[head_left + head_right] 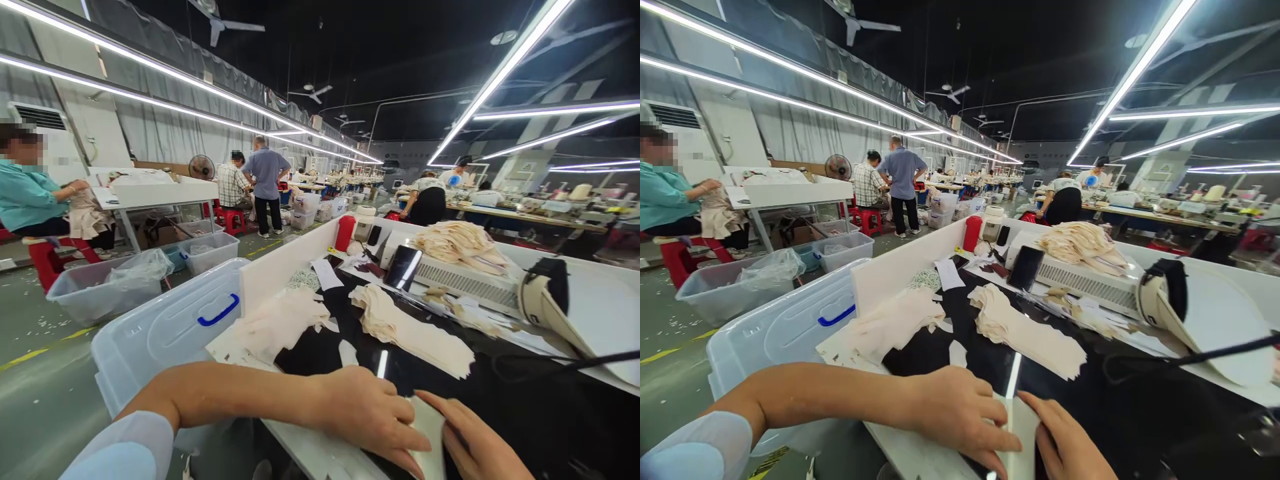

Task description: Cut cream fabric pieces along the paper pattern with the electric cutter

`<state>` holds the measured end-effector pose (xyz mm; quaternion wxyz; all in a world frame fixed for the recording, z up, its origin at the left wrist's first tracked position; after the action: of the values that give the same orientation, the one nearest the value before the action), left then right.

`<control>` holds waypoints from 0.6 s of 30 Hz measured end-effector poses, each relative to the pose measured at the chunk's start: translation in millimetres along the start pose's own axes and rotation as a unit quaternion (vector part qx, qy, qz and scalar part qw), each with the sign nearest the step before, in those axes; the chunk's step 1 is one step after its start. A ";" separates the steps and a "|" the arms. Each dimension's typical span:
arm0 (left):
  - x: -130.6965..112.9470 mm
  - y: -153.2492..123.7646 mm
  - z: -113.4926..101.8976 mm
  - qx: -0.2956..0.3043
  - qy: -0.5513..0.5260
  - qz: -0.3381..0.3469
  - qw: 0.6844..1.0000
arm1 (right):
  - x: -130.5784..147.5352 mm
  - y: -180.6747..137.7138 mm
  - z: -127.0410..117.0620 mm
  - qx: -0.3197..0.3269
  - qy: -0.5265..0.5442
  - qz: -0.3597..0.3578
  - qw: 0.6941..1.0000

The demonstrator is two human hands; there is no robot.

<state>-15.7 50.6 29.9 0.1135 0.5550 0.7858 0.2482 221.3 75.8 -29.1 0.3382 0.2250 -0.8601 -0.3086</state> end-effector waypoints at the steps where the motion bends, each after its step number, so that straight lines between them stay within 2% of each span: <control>1: -3.7 -4.8 4.4 -0.006 0.007 0.003 1.000 | 4.5 1.6 -4.5 -0.023 -0.042 -0.048 0.998; 4: -10.6 -19.1 5.3 -0.040 0.021 0.024 0.999 | 19.5 9.7 -17.4 -0.023 -0.208 -0.149 0.966; 5: -11.0 -23.1 2.8 -0.054 0.022 0.027 0.998 | 22.7 12.8 -22.1 -0.023 -0.257 -0.163 0.952; 7: -10.7 -28.9 -3.6 -0.079 0.012 0.025 0.996 | 26.7 16.9 -30.8 -0.020 -0.292 -0.151 0.944; 10: -11.4 -32.7 -11.3 -0.085 0.001 0.025 0.996 | 36.3 13.4 -36.1 -0.015 -0.298 -0.137 0.945; 15: -13.9 -33.8 -15.9 -0.064 0.003 0.014 0.998 | 60.8 -1.4 -26.0 0.014 -0.254 -0.164 0.953; 18: -14.2 -35.2 -17.5 -0.068 0.004 0.016 0.998 | 64.3 -3.0 -24.5 0.013 -0.254 -0.169 0.952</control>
<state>-47.4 23.7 25.3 0.1440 0.5571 0.7588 0.3051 196.5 26.2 11.6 0.0486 0.2854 -0.8712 -0.3965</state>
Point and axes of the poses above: each hand's wrist, its own y-axis towards the middle knuckle, its own z-axis out of the palm, x = y × z, the point moved 3 cm from there along y, towards the middle knuckle, and after that the axes turned 14 degrees about -x, right-handed, at the moved point
